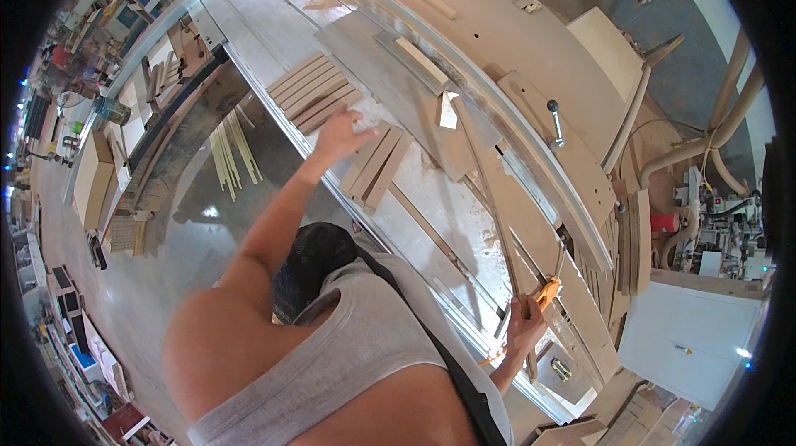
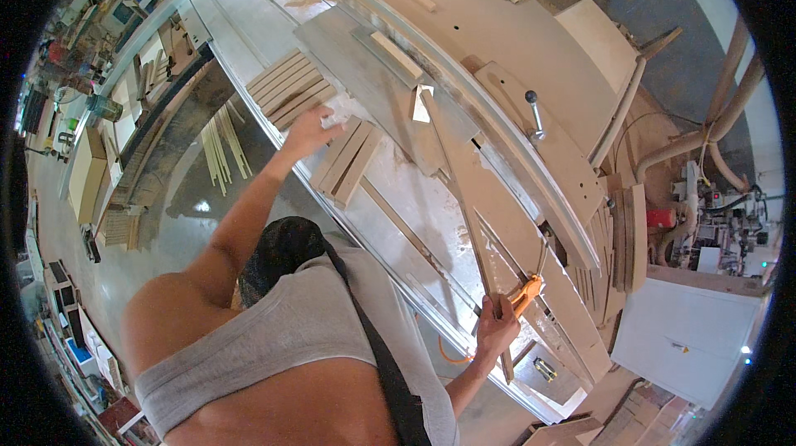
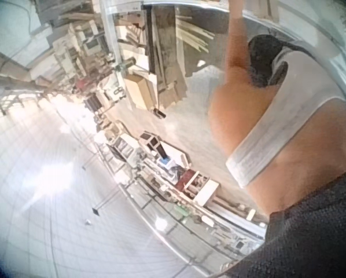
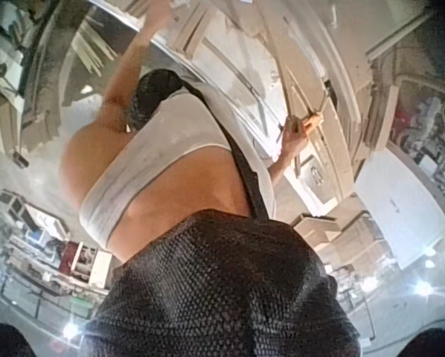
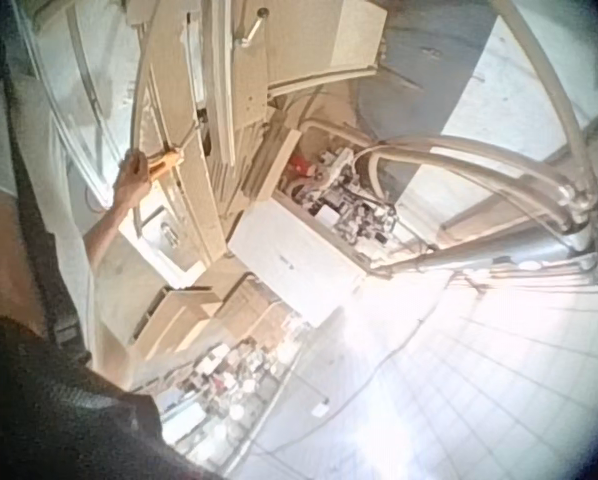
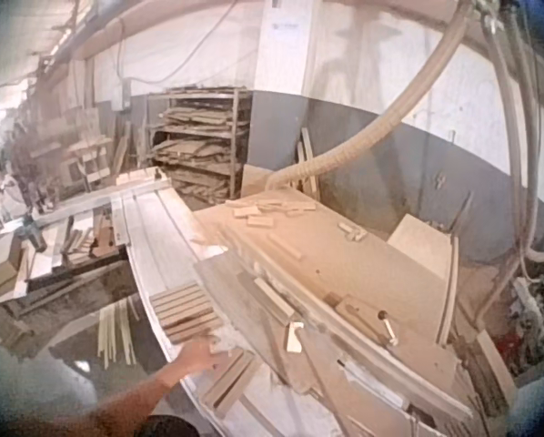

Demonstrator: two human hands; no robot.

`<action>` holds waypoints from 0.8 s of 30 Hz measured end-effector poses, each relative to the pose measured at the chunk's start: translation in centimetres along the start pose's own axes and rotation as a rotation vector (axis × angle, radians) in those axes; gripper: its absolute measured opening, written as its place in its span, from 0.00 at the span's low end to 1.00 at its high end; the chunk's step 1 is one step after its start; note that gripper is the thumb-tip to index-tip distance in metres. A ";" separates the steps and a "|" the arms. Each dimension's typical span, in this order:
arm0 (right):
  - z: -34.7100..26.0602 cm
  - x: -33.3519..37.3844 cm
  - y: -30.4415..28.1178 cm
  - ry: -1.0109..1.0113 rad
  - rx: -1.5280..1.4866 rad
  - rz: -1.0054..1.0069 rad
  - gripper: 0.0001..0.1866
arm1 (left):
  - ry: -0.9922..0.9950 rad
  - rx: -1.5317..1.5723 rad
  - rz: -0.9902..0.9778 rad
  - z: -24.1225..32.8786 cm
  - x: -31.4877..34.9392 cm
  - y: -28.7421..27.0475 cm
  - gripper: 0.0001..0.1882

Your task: The person processes wood slats by placing them one by one into a guide on a workbench, sliding a component along the guide to secure or measure them, and then setting the processed slats aside onto a pile.

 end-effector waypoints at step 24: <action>6.6 3.4 1.3 0.024 -0.011 -0.022 0.15 | 0.011 -0.262 0.167 4.5 1.9 2.1 0.24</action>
Point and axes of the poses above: each hand's wrist, its own x-axis away from the middle knuckle, its own y-axis out of the palm, z = x × y, the point moved 9 cm from there along -x, towards the middle knuckle, and after that the axes turned 2 degrees about x, right-handed, at the moved point
